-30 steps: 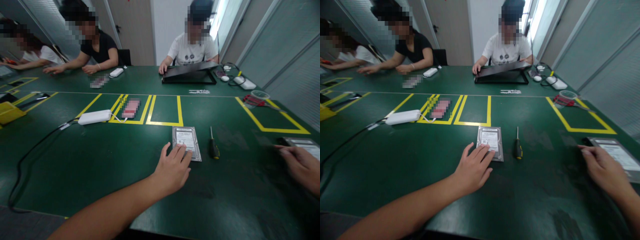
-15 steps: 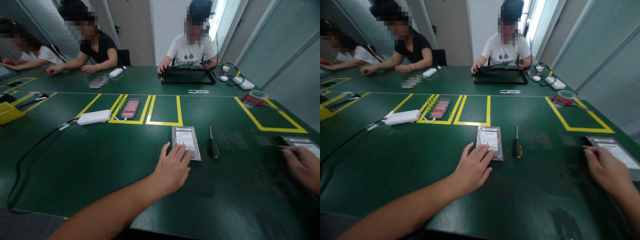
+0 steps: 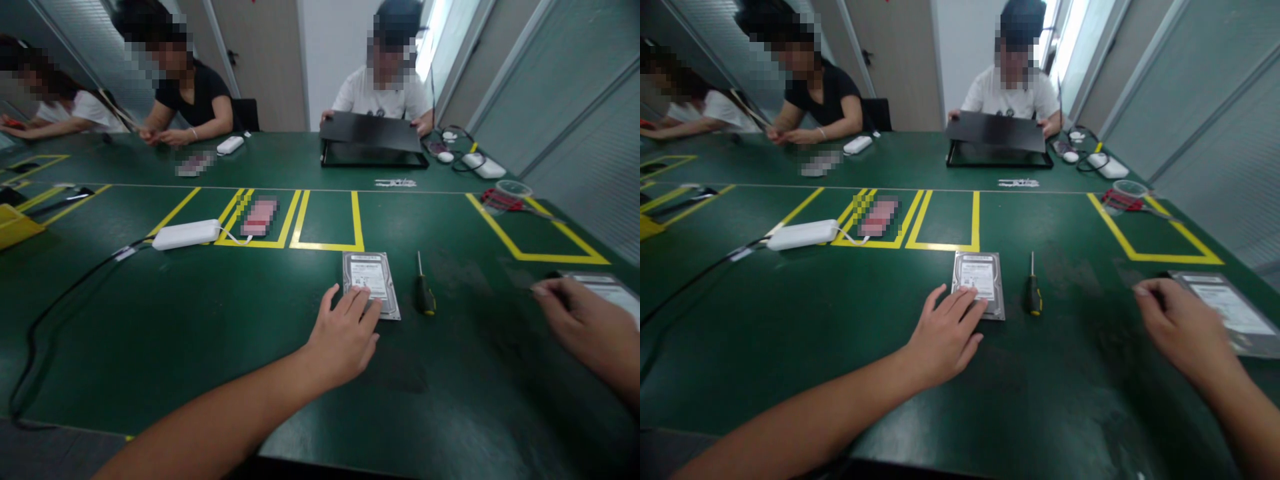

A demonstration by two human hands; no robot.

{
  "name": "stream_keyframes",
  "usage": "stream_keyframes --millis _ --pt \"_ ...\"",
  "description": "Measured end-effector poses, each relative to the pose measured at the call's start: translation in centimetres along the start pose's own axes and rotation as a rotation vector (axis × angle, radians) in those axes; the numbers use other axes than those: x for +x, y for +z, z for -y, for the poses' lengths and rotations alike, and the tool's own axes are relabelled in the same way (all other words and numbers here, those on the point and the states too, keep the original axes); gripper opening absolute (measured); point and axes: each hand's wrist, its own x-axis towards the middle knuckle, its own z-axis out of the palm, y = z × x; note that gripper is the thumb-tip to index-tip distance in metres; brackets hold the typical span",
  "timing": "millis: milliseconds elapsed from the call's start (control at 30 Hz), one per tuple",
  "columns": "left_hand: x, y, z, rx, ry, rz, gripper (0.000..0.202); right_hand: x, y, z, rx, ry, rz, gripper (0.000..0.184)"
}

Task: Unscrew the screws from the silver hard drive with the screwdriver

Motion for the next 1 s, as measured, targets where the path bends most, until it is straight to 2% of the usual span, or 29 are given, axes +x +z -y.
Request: stream_keyframes --millis 67,233,333,467,567,667,767,1000 --pt "0.0 0.1 0.1 -0.008 -0.006 0.0 0.051 -0.7 -0.2 3.2 0.037 0.009 -0.012 0.018" --pt "0.1 0.2 0.3 -0.013 0.001 -0.026 0.044 -3.2 -0.3 10.2 0.23 -0.205 0.005 0.027" --pt "0.2 0.2 0.5 -0.007 0.009 -0.044 0.04 -4.7 -0.3 13.4 0.339 -0.358 0.054 0.03" --pt "0.4 0.3 0.9 -0.004 0.02 -0.066 0.037 -6.0 0.9 16.4 0.38 -0.509 -0.029 0.025" --pt "0.5 0.3 1.1 -0.005 0.029 -0.078 0.036 -6.3 3.0 17.5 0.506 -0.57 -0.014 0.024" --pt "0.6 0.2 1.2 -0.004 0.033 -0.075 0.035 -6.4 5.4 17.8 0.584 -0.543 0.053 0.025" --pt "0.7 0.1 1.2 -0.001 0.032 -0.065 0.035 -6.7 7.3 17.6 0.626 -0.5 0.065 0.025" --pt "0.7 0.1 1.2 0.008 0.035 -0.073 0.037 -7.6 8.8 17.3 0.76 -0.413 0.082 0.027"
